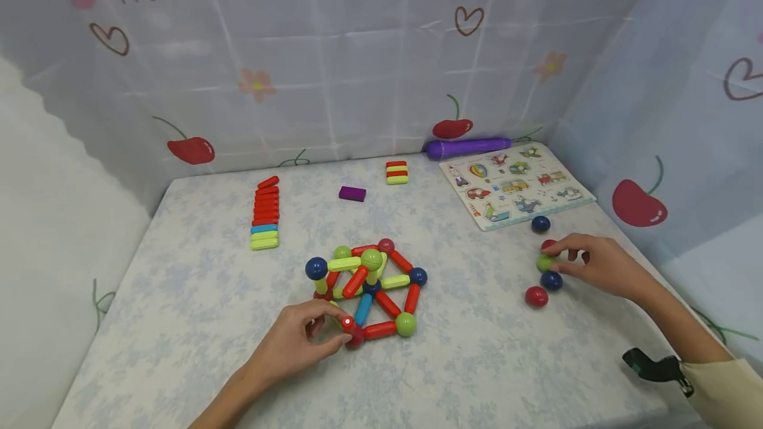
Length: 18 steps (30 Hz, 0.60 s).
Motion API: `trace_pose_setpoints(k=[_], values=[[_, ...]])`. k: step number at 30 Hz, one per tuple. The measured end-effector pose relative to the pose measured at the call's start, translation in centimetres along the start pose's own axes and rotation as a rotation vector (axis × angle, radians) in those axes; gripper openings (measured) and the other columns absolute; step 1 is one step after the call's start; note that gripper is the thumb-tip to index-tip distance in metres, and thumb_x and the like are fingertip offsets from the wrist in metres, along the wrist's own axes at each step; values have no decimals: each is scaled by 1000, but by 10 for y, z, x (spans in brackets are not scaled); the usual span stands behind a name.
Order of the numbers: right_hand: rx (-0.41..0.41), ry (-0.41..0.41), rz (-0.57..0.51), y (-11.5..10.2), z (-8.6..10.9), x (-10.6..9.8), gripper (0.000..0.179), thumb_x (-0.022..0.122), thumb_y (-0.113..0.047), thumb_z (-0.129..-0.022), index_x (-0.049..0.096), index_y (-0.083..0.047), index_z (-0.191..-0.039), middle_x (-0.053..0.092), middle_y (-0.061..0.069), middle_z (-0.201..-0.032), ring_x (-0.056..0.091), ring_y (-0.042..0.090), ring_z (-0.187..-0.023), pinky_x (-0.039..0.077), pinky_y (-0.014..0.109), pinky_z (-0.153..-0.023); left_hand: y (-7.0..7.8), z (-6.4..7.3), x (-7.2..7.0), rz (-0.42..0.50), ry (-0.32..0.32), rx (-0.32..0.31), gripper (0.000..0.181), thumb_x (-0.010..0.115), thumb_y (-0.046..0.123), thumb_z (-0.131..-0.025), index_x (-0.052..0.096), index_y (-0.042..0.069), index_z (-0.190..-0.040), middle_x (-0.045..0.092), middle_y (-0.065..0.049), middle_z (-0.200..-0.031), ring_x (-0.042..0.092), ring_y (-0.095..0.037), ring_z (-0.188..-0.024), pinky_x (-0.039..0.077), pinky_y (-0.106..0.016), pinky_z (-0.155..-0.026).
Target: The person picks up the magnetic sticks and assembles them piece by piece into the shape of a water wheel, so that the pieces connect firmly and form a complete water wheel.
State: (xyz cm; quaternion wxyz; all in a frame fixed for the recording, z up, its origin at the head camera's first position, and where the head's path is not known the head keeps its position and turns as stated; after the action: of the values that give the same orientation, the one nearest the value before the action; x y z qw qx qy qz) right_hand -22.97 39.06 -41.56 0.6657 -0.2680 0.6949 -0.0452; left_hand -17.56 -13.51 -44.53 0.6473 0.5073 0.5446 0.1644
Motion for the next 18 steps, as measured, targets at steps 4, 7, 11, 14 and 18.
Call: trace_pose_setpoints(k=[4, 7, 11, 14, 18], values=[[5, -1, -11, 4, 0, 5, 31, 91, -17, -88, 83, -16, -118, 77, -1, -108, 54, 3, -85, 50, 23, -67, 0, 0, 0, 7, -9, -6, 20, 89, 29, -92, 80, 25, -109, 63, -4, -79, 54, -18, -66, 42, -22, -58], [17, -6, -3, 7, 2, 7, 32, 91, -19, -87, 84, -15, -118, 77, 0, -108, 54, 3, -84, 49, 23, -67, 0, 0, 2, 3, -16, -4, 20, 89, 29, -92, 80, 24, -109, 62, -4, -78, 53, -15, -66, 42, -22, -58], [36, -20, 19, 9, 3, 10, 35, 92, -22, -86, 84, -14, -120, 77, -1, -105, 54, 5, -83, 48, 24, -66, 0, 0, 2, -6, -13, 6, 20, 89, 27, -92, 81, 24, -109, 61, -5, -76, 52, -11, -65, 42, -22, -58], [20, -6, 31, 9, 2, 11, 37, 94, -22, -85, 84, -14, -120, 76, -4, -101, 53, 5, -81, 47, 24, -65, -1, 0, 1, -6, -11, 6, 20, 89, 27, -92, 81, 24, -109, 62, -5, -77, 52, -12, -65, 42, -22, -58], [-48, 65, 11, -7, -6, 9, 36, 94, -18, -84, 83, -14, -118, 71, -10, -93, 52, 5, -80, 45, 23, -65, -1, -1, 0, -6, -10, 11, 19, 89, 27, -92, 81, 24, -109, 62, -5, -77, 53, -17, -65, 42, -22, -58]])
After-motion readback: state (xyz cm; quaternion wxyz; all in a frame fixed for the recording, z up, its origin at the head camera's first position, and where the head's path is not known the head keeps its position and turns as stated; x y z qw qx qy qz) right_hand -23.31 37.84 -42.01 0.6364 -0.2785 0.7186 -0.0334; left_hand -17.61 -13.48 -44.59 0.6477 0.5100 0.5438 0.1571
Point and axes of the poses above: each hand's wrist, its own z-axis away from the middle knuckle, its own x-axis out of the palm, y = z × x, the point moved 5 cm from there along -z, towards the middle knuckle
